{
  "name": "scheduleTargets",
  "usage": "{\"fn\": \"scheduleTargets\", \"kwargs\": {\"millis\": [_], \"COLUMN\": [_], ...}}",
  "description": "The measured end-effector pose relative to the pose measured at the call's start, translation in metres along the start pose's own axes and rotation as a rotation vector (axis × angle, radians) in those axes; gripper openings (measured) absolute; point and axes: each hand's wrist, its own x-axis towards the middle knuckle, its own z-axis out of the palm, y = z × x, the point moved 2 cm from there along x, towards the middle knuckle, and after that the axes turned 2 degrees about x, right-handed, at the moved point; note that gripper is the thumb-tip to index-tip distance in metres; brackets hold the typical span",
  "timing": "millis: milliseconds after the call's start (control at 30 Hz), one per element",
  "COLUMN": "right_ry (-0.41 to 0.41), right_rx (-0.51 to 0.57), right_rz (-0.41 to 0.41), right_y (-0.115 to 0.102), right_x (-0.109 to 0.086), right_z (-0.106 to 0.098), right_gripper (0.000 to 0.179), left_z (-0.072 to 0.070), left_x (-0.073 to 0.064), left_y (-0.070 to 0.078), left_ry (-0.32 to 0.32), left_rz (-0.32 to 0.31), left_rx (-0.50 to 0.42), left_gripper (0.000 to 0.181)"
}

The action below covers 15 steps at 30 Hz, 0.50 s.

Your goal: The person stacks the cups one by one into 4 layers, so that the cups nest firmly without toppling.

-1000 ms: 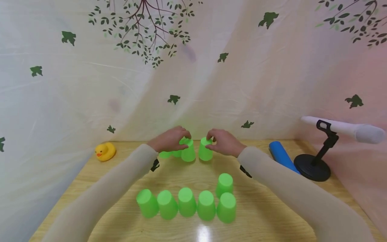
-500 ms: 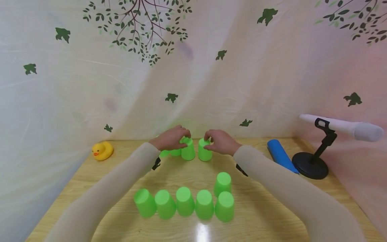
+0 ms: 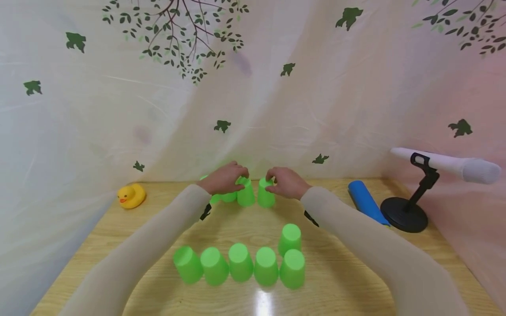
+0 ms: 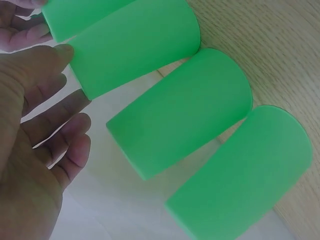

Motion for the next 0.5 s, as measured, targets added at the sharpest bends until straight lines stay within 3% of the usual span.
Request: {"fn": "scheduleTargets", "kwargs": {"millis": [500], "right_ry": [0.053], "right_rx": [-0.073], "right_rz": [0.094], "right_y": [0.003], "right_x": [0.014], "right_z": [0.002], "right_gripper": [0.026], "left_z": [0.000], "left_x": [0.012], "left_y": [-0.001], "left_ry": [-0.019], "left_rz": [-0.069], "left_rx": [0.073], "left_gripper": [0.031]}}
